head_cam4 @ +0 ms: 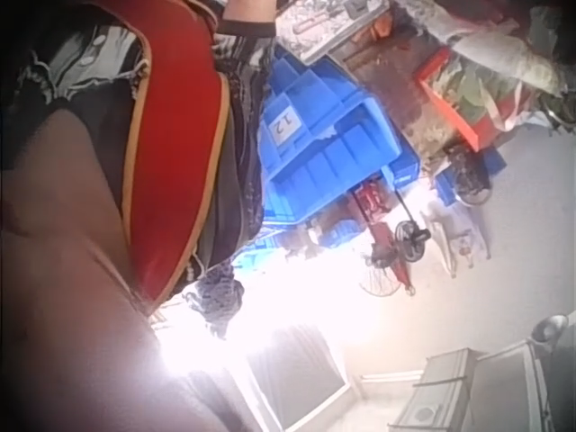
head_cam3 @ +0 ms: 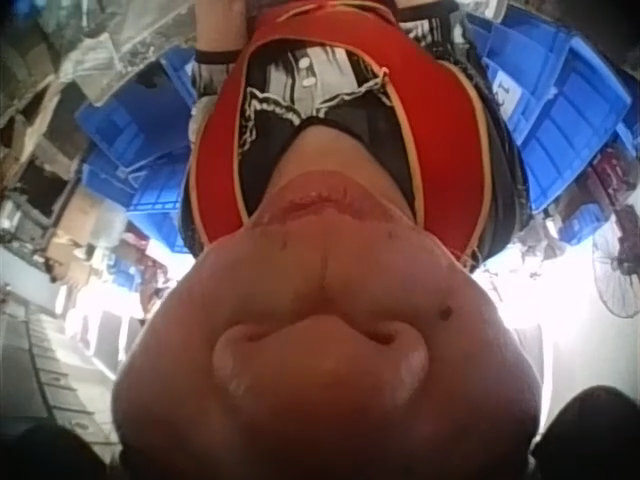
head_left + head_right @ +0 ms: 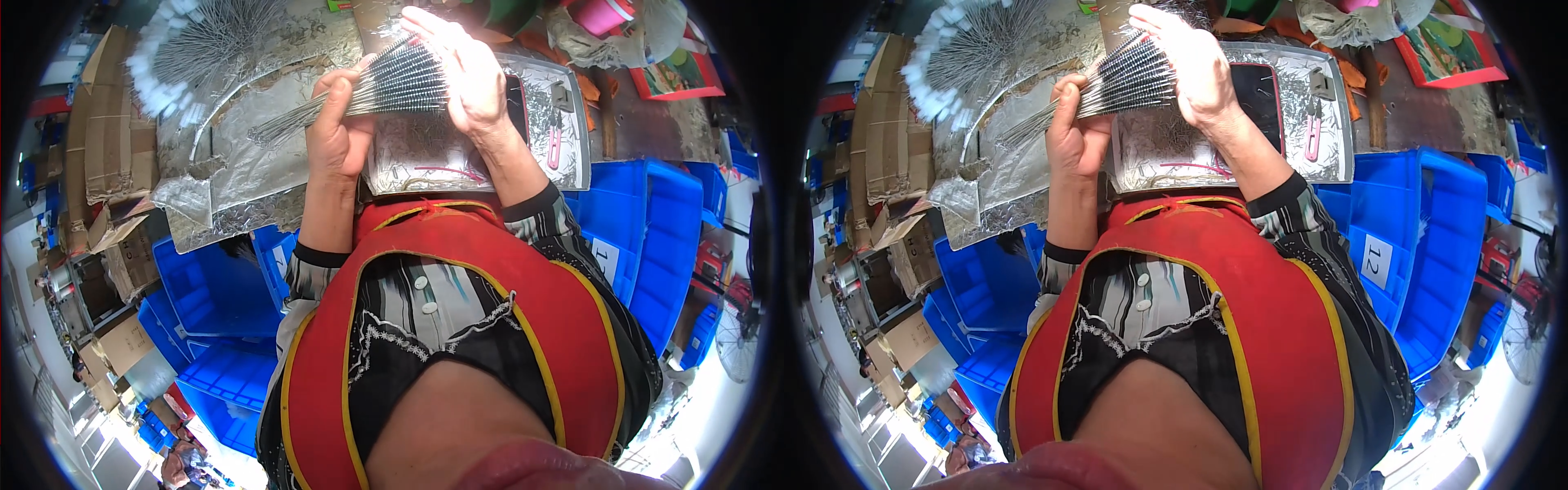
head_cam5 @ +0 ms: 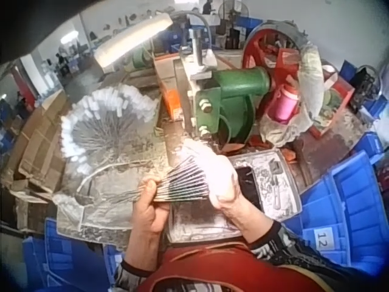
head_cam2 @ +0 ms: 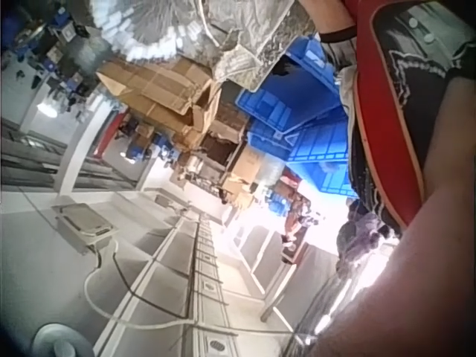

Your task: Sorting and bundling thin black bristles or rods at a workstation.

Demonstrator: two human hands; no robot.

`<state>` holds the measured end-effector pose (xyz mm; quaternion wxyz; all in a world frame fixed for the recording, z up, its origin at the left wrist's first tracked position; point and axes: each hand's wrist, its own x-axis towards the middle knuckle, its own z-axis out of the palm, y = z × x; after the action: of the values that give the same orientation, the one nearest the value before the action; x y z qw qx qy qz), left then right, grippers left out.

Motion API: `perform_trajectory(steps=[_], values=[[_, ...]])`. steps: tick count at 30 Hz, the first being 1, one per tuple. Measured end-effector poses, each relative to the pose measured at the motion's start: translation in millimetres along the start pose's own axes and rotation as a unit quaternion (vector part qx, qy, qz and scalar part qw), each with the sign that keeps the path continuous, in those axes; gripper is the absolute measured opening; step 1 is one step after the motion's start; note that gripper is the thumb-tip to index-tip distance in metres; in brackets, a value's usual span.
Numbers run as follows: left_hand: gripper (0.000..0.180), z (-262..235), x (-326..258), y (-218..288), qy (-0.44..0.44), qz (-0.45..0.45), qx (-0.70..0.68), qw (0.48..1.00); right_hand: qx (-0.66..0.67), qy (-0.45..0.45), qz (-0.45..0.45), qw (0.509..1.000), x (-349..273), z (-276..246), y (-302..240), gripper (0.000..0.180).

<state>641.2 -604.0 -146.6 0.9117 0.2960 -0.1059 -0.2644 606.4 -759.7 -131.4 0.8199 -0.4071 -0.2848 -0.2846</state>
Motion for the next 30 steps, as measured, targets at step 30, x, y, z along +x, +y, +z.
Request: perform_trajectory(steps=[30], values=[[0.011, -16, 95, 21, -0.01, -0.102, 0.03, 0.994, -0.549, 0.298, 0.121, 0.772, 15, -54, -174, 0.019]])
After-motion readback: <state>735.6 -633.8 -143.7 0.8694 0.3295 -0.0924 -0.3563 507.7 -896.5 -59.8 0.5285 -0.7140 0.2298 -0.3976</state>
